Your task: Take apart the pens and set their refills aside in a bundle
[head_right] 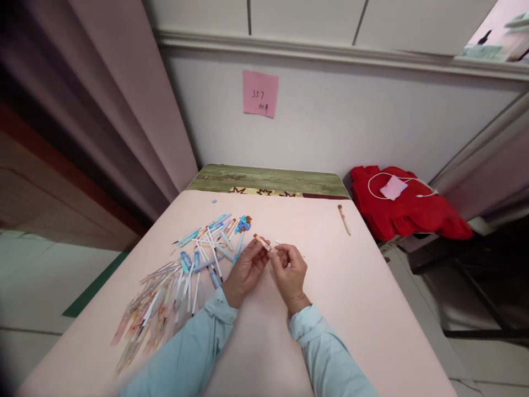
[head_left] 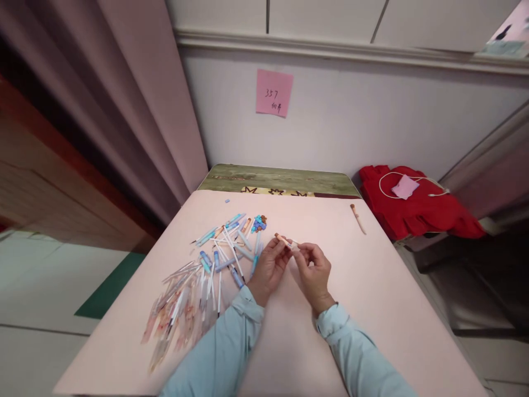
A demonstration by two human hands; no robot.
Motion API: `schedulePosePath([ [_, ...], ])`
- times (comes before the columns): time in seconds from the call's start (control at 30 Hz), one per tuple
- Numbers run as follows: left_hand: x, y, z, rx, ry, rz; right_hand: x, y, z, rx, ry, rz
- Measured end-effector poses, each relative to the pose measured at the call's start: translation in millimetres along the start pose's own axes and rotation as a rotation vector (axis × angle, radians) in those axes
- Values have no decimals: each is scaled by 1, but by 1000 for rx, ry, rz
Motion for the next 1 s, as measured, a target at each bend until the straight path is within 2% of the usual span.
schedulePosePath([
  [0.1,1,2,-3,13,-11,-7,-6,-5,0,-31,72,72],
  [0.2,-2,4,-6,29,3,15,-7,-6,-2,-26,79,113],
  [0.77,-11,2,-1,-21,38,-6,4,-5,7,-17,-45,132],
  [0.9,-11,4,1,22,53,29,1,-2,6,-52,-75,85],
  [1.0,-8,5,4,72,73,85,-1,9,-14,-10,-129,6],
])
Point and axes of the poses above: each hand's wrist, its own z-axis away from the middle knuckle, its own y-axis out of the back of the hand, x = y × z, the point moved 6 cm from there along -z, towards the middle knuckle, and after that the axes turned 2 degrees about y, right-handed, at the moved point
